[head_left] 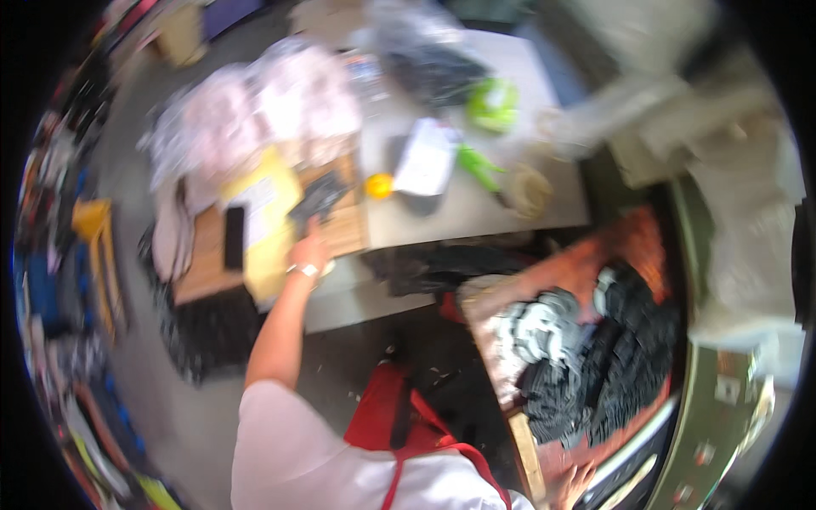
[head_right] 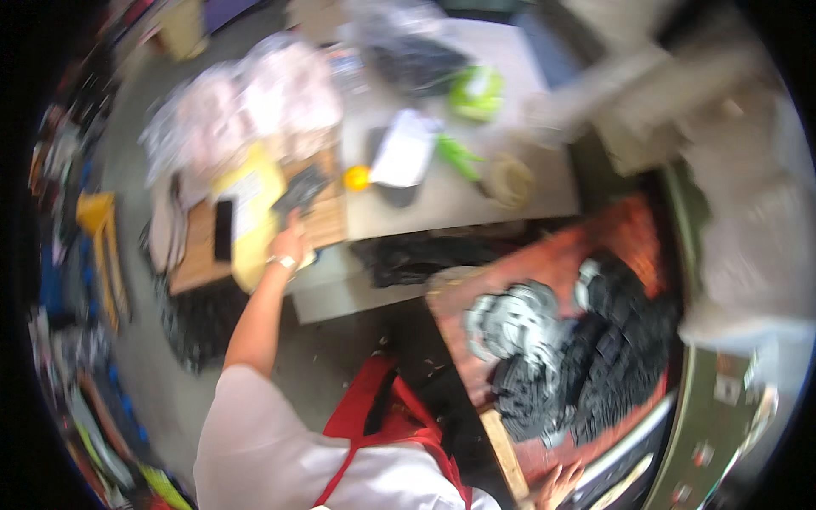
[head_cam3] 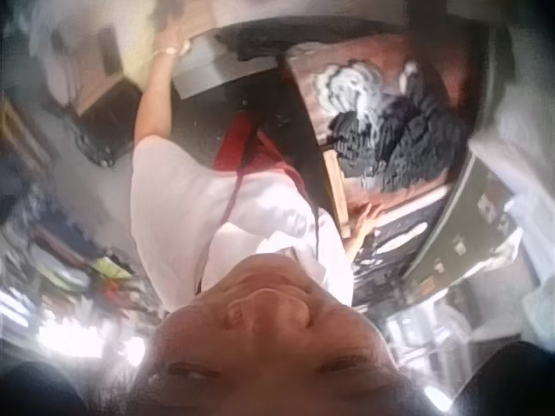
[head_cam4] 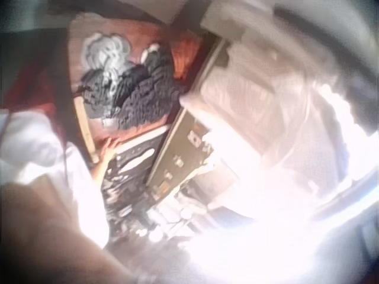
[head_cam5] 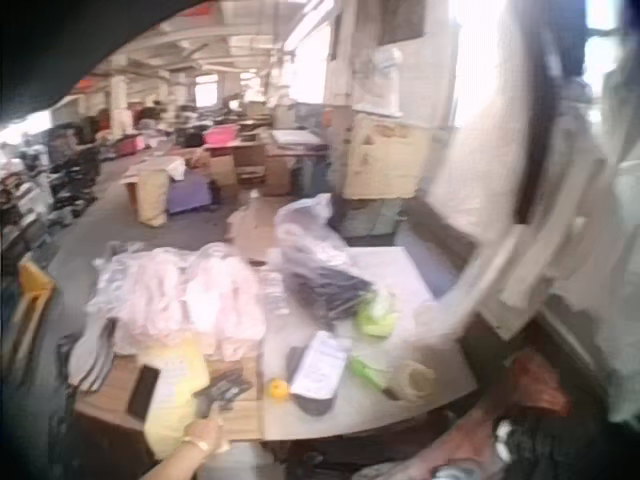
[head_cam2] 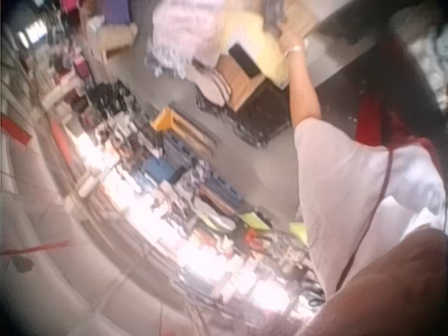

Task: The person places black rubber sheets on a die-cutting machine, presses down with a white plastic tool, and removes the cut pieces. They repeat this cycle, stacking the finished parts and placing them into a plastic bag on the table.

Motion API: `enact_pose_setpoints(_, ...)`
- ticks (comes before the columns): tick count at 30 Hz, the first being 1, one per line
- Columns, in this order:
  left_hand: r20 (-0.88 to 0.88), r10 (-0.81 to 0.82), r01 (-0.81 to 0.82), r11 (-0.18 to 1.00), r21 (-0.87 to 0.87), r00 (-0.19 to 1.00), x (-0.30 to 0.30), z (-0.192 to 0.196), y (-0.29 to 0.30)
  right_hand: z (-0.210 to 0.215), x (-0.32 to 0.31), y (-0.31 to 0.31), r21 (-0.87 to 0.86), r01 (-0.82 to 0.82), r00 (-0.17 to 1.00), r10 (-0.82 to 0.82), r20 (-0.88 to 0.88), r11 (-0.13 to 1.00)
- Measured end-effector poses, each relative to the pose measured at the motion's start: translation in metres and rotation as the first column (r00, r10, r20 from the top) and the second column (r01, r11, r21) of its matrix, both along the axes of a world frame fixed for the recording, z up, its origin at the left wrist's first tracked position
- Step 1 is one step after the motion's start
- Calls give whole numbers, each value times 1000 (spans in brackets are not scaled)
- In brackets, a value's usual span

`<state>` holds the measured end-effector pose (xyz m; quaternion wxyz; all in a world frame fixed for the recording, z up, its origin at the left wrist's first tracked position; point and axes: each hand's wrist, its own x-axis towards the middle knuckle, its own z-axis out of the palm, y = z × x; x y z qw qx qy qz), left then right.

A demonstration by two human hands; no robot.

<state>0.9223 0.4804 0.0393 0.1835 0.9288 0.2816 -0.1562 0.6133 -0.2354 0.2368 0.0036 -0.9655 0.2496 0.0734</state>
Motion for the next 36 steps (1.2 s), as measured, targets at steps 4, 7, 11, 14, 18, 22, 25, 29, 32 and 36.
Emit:
enact_pose_setpoints(4, 516, -76, 192, 966, -175, 853, 26, 43, -29, 15, 19, 41, 93, 298, 954, -293, -64, 950)
enact_pose_setpoints(7, 890, -263, 266, 949, 169, 372, 36, 110, -117, 31, 23, 48, 52, 132, 978, -138, 157, 990)
enact_pose_setpoints(11, 962, -131, 724, 684, -88, 240, 6, 167, -293, 46, -12, 53, -97, 116, 855, -49, 517, 988)
enact_pose_setpoints(14, 885, -304, 894, 387, -225, 354, -44, 206, -402, 70, -80, 30, -29, 324, 682, -213, 700, 946)
enact_pose_setpoints(18, 818, -563, 985, -173, 18, -113, -131, 236, -547, 94, -194, -54, 371, 431, 330, -526, 783, 822)
enact_pose_setpoints(22, 753, -640, 979, -205, 27, -154, -216, 218, -679, 75, -264, -180, 479, 468, 303, -645, 702, 742)
enact_pose_setpoints(25, 590, -807, 996, -68, -49, -26, -253, 193, -760, 45, -268, -254, 521, 441, 375, -677, 633, 731)
enact_pose_setpoints(29, 666, -745, 995, 86, 54, 29, -280, 176, -806, 24, -235, -303, 686, 260, 348, -729, 590, 679)
enact_pose_setpoints(32, 563, -826, 965, 160, 207, 17, -300, 174, -809, 28, -198, -298, 674, 158, 510, -644, 570, 721)
enact_pose_setpoints(36, 606, -796, 952, 176, 250, -11, -313, 178, -812, 26, -151, -257, 496, 81, 863, -309, 399, 865)
